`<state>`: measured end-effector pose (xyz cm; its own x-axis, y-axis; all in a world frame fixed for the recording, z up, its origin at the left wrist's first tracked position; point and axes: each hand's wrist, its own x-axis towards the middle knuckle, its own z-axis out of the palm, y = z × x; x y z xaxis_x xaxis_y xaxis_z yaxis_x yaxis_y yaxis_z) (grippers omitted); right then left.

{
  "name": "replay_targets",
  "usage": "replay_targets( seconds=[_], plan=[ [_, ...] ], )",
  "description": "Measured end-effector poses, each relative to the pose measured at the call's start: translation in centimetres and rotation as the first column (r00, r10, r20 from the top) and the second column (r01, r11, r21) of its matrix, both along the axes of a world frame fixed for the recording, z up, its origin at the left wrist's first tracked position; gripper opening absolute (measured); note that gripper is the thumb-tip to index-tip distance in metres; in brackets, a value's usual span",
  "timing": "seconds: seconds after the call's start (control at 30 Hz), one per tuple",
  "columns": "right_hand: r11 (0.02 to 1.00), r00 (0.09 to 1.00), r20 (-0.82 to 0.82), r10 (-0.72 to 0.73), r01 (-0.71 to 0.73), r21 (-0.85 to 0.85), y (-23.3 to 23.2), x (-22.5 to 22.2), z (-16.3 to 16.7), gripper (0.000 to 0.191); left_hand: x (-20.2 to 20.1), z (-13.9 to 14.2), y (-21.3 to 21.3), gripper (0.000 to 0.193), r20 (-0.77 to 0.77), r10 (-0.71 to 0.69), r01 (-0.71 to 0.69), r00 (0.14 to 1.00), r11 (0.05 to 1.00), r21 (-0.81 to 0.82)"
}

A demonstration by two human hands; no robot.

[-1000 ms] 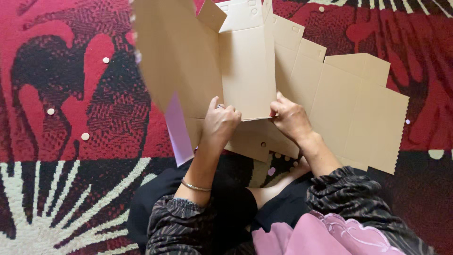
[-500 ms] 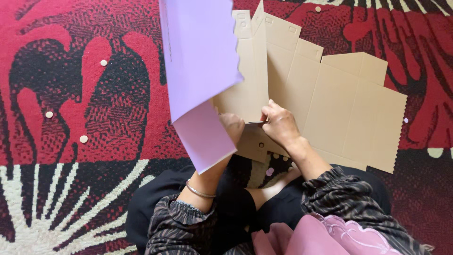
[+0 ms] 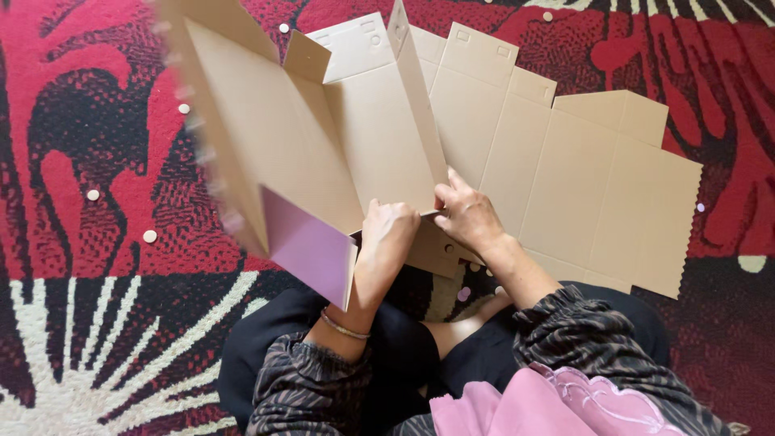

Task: The person assembles a purple cardboard box by folding and tucking flaps into slots. They then place a purple paper insert into a larger flat cardboard sheet and fold the sheet around it to form a box.

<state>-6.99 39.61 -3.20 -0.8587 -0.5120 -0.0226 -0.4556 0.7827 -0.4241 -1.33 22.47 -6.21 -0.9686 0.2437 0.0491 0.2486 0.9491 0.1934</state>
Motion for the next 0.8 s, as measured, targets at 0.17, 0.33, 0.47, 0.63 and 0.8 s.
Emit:
replay_targets(
  seconds=[0.17,0.33,0.47,0.63,0.8],
  plan=[
    [1.0,0.998,-0.065,-0.001,0.0,-0.007,-0.4,0.2,0.4,0.018,-0.1,-0.8,0.1,0.012,-0.131,0.064,-0.06,0.989,0.998,0.034],
    [0.998,0.997,-0.038,-0.068,0.068,-0.005,-0.4,0.1,-0.1,0.013,-0.5,-0.4,0.1,0.009,-0.192,0.104,-0.103,0.976,0.995,0.018],
    [0.996,0.995,-0.051,-0.091,0.09,-0.013,-0.3,-0.3,-0.5,0.013,-0.5,0.2,-0.3,0.01,-0.31,0.133,-0.131,0.941,0.991,0.027],
    [0.993,0.993,-0.036,-0.116,0.115,-0.014,-0.2,-0.4,-0.8,0.012,-0.7,0.2,-0.4,0.007,-0.25,0.114,-0.098,0.961,0.992,0.074],
    [0.994,0.992,-0.07,-0.109,0.108,-0.017,0.0,-0.5,-0.9,0.014,-0.8,-0.2,-0.5,0.005,-0.223,0.113,-0.101,0.968,0.993,0.066]
  ],
)
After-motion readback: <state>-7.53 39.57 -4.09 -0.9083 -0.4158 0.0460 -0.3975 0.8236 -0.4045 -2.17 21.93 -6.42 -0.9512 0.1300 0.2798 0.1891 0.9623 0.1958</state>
